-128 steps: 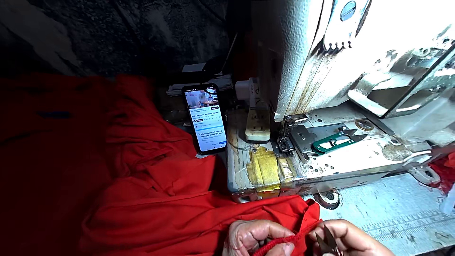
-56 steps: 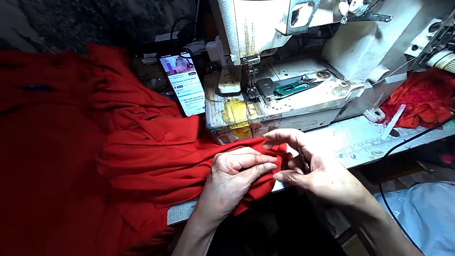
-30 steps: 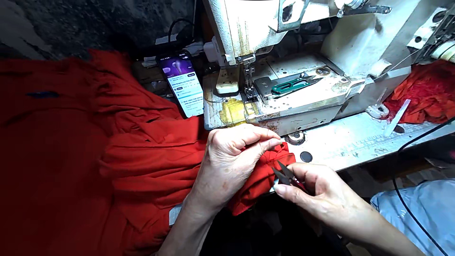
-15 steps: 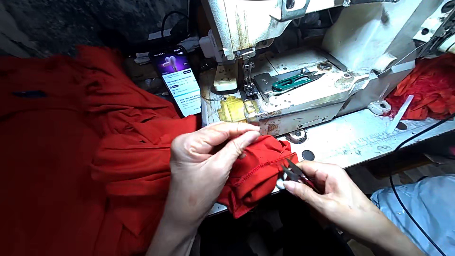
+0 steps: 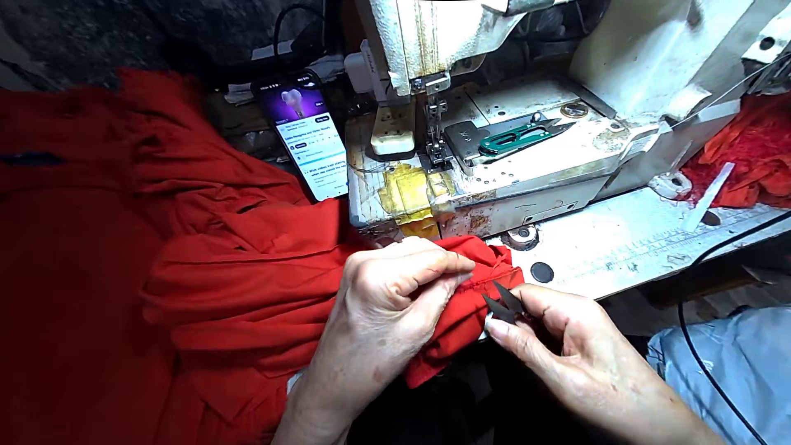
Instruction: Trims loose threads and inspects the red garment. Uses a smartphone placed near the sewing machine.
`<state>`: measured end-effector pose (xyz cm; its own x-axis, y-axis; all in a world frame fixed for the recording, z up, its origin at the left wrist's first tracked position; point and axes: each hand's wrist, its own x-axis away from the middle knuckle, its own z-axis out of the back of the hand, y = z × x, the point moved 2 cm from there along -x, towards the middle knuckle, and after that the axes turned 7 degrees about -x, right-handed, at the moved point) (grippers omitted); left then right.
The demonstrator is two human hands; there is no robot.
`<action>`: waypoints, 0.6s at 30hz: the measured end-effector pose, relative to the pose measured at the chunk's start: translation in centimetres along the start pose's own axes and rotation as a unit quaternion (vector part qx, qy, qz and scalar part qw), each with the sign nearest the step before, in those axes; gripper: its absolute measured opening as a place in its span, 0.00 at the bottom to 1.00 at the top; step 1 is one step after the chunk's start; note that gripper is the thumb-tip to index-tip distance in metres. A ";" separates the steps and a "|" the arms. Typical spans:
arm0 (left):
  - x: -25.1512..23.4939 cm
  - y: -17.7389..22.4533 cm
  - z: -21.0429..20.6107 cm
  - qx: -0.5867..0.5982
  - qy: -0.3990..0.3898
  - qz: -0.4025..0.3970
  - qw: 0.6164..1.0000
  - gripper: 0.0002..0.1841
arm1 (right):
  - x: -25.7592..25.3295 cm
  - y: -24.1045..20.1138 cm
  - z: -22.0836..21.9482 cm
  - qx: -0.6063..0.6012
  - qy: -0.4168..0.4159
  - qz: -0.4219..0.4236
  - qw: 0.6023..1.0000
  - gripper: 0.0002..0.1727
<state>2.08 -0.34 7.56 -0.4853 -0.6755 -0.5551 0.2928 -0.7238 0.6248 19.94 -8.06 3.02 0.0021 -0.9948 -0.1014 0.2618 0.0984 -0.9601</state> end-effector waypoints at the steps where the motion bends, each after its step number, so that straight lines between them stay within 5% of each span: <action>1: -0.3 0.0 -0.1 0.004 0.003 -0.003 1.000 0.03 | -0.2 0.1 0.0 0.032 0.007 0.015 0.999 0.16; 18: -0.5 -1.5 -1.3 -0.056 0.035 -0.106 0.992 0.07 | -1.6 0.0 -0.4 -0.045 -0.030 -0.001 0.999 0.14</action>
<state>2.94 0.93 6.18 -0.4883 -0.5124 -0.7064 0.2820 -0.8587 0.4279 19.50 -6.46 3.09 0.0606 -0.9945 -0.0855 0.1739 0.0949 -0.9802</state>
